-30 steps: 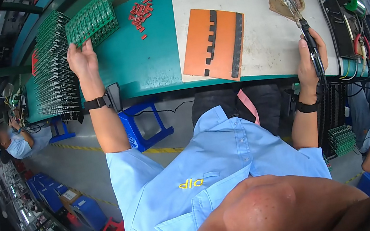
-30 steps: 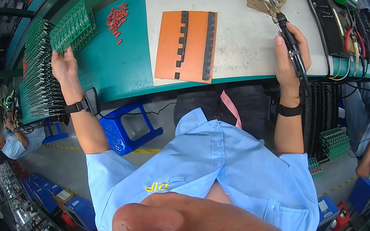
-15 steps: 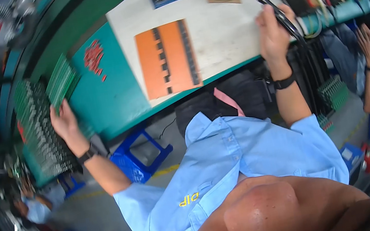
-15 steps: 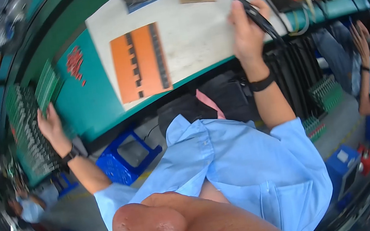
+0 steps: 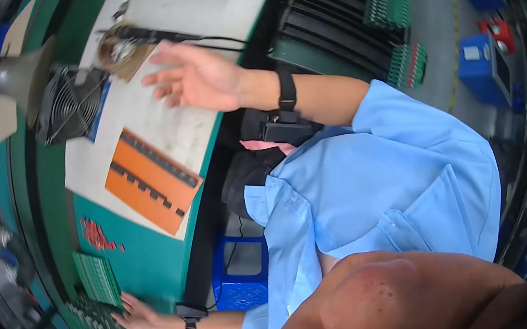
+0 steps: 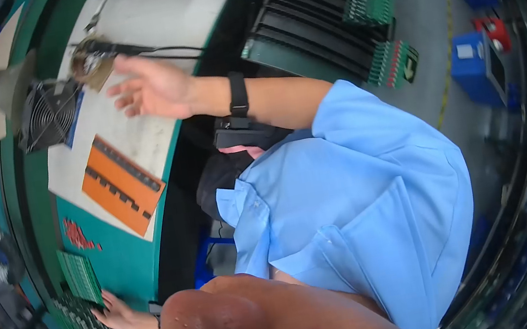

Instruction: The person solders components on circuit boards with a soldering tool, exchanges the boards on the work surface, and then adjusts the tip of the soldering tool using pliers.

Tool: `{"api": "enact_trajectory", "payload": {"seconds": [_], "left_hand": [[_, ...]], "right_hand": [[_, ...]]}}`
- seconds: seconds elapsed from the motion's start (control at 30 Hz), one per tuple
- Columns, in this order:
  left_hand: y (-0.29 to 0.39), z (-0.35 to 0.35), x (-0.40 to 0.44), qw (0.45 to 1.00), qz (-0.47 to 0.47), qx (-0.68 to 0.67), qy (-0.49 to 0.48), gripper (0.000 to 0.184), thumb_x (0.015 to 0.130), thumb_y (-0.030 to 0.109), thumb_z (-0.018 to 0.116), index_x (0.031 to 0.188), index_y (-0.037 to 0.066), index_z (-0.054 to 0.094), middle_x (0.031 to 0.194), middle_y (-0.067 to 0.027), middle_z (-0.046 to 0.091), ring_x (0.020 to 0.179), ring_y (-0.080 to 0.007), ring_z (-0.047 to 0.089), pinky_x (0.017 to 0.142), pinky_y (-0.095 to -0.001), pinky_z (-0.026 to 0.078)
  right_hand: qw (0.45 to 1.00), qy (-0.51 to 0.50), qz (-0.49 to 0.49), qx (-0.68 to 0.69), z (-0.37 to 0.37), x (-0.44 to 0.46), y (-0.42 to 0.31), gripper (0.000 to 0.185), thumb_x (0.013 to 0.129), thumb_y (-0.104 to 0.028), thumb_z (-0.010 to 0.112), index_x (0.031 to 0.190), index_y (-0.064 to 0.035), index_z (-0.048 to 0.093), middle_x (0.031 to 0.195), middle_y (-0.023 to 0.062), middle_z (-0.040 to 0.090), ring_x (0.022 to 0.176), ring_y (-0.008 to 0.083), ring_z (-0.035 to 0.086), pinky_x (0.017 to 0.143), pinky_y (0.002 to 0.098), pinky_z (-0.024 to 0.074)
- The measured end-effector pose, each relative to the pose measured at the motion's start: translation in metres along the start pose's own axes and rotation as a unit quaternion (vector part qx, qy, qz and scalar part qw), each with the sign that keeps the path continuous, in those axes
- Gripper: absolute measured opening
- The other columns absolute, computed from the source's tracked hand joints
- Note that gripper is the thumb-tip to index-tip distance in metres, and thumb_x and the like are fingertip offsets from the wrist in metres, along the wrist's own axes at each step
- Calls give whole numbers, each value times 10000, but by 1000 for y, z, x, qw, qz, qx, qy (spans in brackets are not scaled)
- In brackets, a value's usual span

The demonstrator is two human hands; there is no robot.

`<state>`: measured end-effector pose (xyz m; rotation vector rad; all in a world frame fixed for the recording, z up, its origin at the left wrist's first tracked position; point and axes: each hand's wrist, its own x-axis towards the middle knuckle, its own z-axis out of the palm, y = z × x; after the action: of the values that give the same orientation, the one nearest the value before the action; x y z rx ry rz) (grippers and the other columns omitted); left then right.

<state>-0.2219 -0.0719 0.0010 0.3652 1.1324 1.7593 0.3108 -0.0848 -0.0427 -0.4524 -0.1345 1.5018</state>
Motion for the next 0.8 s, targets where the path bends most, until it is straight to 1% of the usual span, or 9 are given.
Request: {"api": "enact_trajectory", "payload": {"seconds": [0.23,0.27,0.33,0.37,0.47,0.5,0.53,0.73,0.8], "left_hand": [[-23,28,-27,995,94,-1,40,734,961,72,594,1502,-97,127,1566,-300,77,1475,-414,180,1212,-514,295],[-26,12,-19,996,81,5,34,734,961,72,594,1502,-97,127,1566,-300,77,1475,-414,180,1212,-514,295],[-29,-36,6,924,196,330,-9,663,974,70,586,1503,-65,209,1546,-287,180,1452,-414,256,1199,-508,320],[-39,-23,-1,925,186,331,-20,663,974,70,586,1503,-65,209,1546,-287,180,1452,-414,256,1199,-508,320],[-71,39,-78,923,322,212,-10,485,1003,88,564,1420,-63,368,1446,-246,385,1347,-373,433,1108,-459,423],[-86,51,-91,925,315,211,-14,485,1003,88,564,1420,-63,368,1446,-246,385,1347,-373,433,1108,-459,423],[-100,63,-103,924,308,223,-49,429,1009,91,562,1377,-61,405,1386,-225,442,1276,-345,487,1048,-431,452],[-141,77,-119,860,371,325,-131,239,1023,90,557,1214,-44,503,1141,-146,609,959,-215,636,774,-319,517],[-143,71,-115,860,373,320,-136,239,1023,91,558,1214,-43,504,1128,-143,615,944,-211,642,764,-309,520]], "right_hand": [[986,-66,76,-131,-7,-69,-35,362,1031,-287,554,1292,-36,569,1109,112,683,845,168,655,750,311,541],[960,-44,9,-277,-15,-89,-51,338,1024,-255,571,1275,-30,598,1062,99,700,823,148,660,742,300,546],[831,42,-140,-536,-45,-127,-79,285,1001,-220,617,1210,-32,664,982,74,727,804,115,669,745,284,554],[728,99,-220,-642,-67,-143,-95,258,985,-217,644,1162,-38,700,949,62,738,807,102,674,755,279,556],[440,364,-150,-807,-118,-220,-163,323,906,-302,718,1094,-39,723,838,118,732,763,147,699,703,285,550],[377,444,-62,-810,-130,-250,-186,347,919,-343,676,1072,-36,728,862,163,730,823,255,724,742,351,559],[228,507,-2,-831,-150,-280,-203,378,908,-388,659,1029,-39,742,898,188,731,902,345,711,794,415,555],[173,623,129,-752,-231,-388,-238,418,874,-409,690,926,3,741,861,191,730,843,342,713,739,422,560],[404,660,201,-601,-237,-385,-231,336,858,-308,753,906,18,692,759,135,700,689,247,706,622,383,568]]}}
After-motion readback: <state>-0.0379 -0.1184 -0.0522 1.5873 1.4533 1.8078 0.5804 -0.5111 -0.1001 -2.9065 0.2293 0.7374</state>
